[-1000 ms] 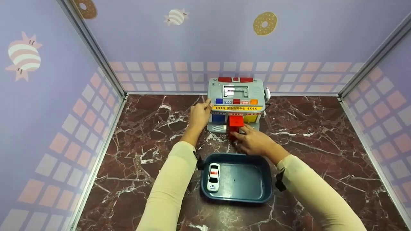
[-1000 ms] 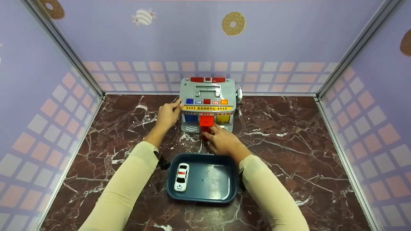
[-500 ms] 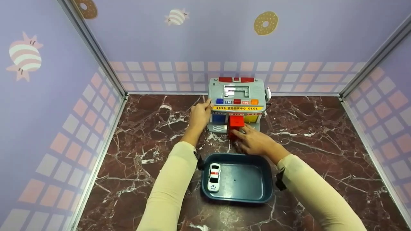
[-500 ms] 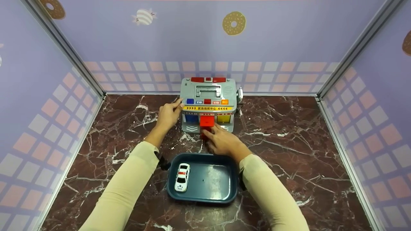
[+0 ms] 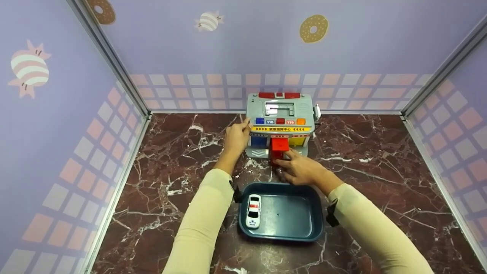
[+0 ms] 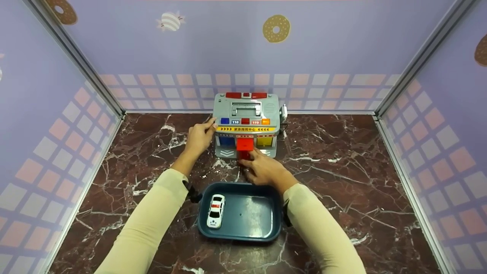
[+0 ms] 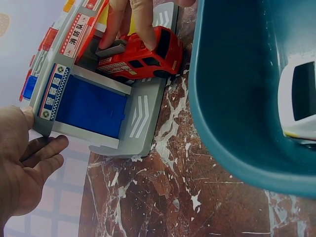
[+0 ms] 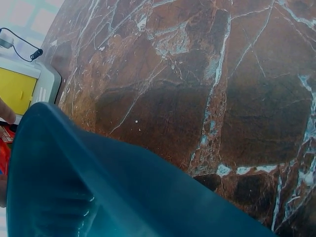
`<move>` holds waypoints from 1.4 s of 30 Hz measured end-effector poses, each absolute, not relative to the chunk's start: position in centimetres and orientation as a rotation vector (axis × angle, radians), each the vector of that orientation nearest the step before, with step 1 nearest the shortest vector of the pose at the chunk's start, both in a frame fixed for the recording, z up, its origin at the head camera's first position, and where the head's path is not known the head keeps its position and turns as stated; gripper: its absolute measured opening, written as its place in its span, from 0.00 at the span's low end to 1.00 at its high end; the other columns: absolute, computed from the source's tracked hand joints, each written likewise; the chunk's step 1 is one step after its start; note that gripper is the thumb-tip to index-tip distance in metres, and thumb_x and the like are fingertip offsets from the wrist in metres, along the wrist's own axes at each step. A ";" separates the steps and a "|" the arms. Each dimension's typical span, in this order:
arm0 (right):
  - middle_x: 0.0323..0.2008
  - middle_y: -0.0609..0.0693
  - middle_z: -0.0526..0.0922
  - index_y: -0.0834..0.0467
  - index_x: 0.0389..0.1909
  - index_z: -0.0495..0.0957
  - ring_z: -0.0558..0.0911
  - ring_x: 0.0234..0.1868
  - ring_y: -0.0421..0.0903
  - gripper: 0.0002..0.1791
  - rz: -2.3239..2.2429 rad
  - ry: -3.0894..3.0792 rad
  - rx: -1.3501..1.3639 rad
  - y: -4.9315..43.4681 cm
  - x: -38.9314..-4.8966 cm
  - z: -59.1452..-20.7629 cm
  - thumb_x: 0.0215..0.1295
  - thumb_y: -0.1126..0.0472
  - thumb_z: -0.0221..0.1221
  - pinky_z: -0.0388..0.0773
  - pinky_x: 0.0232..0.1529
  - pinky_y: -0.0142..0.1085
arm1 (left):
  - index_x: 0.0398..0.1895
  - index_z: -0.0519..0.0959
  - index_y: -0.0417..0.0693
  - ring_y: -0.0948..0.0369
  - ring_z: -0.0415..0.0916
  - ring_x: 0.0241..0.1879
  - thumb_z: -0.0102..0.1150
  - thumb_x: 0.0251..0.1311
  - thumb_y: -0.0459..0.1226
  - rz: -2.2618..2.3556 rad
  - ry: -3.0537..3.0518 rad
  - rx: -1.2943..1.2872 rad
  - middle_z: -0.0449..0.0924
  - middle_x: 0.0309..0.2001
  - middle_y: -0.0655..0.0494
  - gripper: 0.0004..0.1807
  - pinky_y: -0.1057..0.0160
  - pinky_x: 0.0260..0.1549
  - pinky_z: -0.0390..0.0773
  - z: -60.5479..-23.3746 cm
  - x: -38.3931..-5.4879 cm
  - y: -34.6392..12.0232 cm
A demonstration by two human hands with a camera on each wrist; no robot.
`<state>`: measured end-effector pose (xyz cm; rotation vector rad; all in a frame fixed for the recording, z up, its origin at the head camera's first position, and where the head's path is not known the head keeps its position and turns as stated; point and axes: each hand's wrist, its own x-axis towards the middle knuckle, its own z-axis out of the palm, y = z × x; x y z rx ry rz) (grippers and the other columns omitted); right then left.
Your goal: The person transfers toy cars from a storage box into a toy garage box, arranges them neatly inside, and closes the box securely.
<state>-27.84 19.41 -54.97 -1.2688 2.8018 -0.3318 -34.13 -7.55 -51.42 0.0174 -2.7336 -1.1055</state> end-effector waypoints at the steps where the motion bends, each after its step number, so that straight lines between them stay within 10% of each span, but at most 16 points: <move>1: 0.70 0.70 0.75 0.57 0.75 0.80 0.74 0.75 0.74 0.31 -0.332 2.802 -1.275 19.4 -27.9 -55.0 0.73 0.56 0.65 0.82 0.68 0.64 | 0.67 0.87 0.56 0.40 0.87 0.64 0.61 0.81 0.50 -1.104 -2.730 0.017 0.88 0.63 0.42 0.19 0.40 0.64 0.85 -51.5 -34.1 -7.6; 30: 0.75 0.73 0.73 0.70 0.73 0.77 0.71 0.79 0.76 0.32 -0.301 2.844 -1.361 19.8 -28.2 -55.3 0.71 0.60 0.64 0.69 0.81 0.64 | 0.65 0.89 0.56 0.41 0.88 0.63 0.61 0.82 0.49 -1.107 -2.729 0.016 0.89 0.61 0.42 0.18 0.40 0.62 0.86 -51.4 -33.9 -7.6; 42: 0.79 0.67 0.72 0.60 0.80 0.73 0.68 0.82 0.72 0.38 -0.140 2.840 -1.265 19.8 -28.6 -55.1 0.71 0.52 0.66 0.68 0.81 0.66 | 0.67 0.87 0.57 0.41 0.87 0.64 0.61 0.82 0.50 -1.116 -2.730 0.015 0.89 0.62 0.43 0.19 0.40 0.63 0.85 -51.3 -33.9 -7.6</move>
